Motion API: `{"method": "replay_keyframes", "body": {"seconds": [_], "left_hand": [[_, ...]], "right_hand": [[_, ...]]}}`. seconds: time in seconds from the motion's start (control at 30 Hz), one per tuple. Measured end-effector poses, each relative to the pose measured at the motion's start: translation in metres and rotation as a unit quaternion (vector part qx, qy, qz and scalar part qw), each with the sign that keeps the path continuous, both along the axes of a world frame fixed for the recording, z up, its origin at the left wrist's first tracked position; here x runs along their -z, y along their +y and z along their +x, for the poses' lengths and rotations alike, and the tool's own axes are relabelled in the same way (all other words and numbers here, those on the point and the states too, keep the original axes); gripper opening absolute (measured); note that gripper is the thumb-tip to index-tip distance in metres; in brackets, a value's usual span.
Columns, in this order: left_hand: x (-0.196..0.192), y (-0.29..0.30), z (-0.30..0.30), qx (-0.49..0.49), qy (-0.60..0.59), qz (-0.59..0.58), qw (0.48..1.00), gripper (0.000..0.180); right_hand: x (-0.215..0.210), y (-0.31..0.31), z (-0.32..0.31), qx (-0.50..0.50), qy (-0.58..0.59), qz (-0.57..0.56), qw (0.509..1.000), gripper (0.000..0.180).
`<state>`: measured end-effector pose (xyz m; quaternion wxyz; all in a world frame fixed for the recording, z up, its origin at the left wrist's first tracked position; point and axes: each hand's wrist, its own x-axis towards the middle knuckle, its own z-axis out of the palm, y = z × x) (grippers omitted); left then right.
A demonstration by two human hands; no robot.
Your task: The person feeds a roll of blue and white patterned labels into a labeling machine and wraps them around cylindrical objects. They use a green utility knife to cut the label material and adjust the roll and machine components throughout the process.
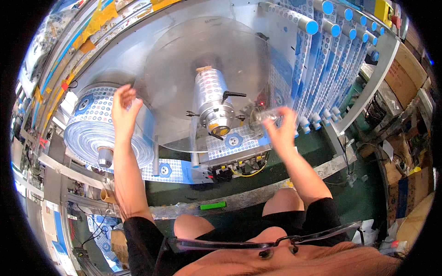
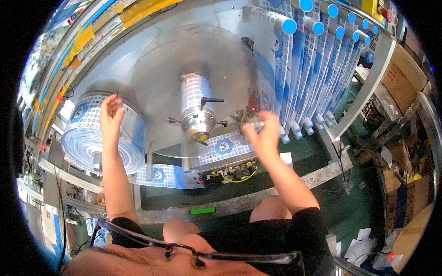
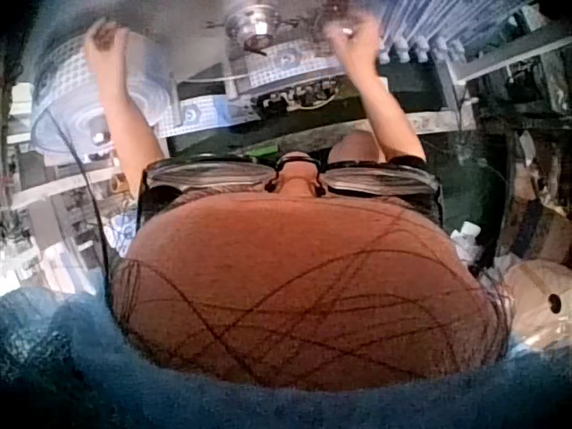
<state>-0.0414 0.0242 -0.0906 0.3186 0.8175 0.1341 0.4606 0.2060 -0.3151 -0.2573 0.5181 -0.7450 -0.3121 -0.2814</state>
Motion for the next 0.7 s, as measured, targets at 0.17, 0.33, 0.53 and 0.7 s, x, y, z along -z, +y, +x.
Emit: {"method": "replay_keyframes", "body": {"seconds": [0.17, 0.33, 0.53, 0.7], "left_hand": [[0.119, 0.013, -0.03, 0.03, -0.021, -0.114, 0.993, 0.053], [0.158, -0.008, -0.021, 0.019, -0.075, -0.301, 0.951, 0.04], [0.166, 0.007, -0.012, 0.022, -0.15, -0.376, 0.914, 0.031], [0.148, -0.017, 0.003, -0.081, -0.109, -0.305, 0.943, 0.034]], "right_hand": [[-0.01, -0.02, 0.089, -0.048, 0.106, 0.096, 0.989, 0.039], [-0.02, -0.012, 0.106, -0.113, 0.137, 0.02, 0.984, 0.044], [-0.03, -0.009, 0.111, -0.137, 0.196, -0.028, 0.97, 0.042], [-0.012, -0.004, 0.14, -0.151, 0.232, -0.022, 0.961, 0.042]]}}
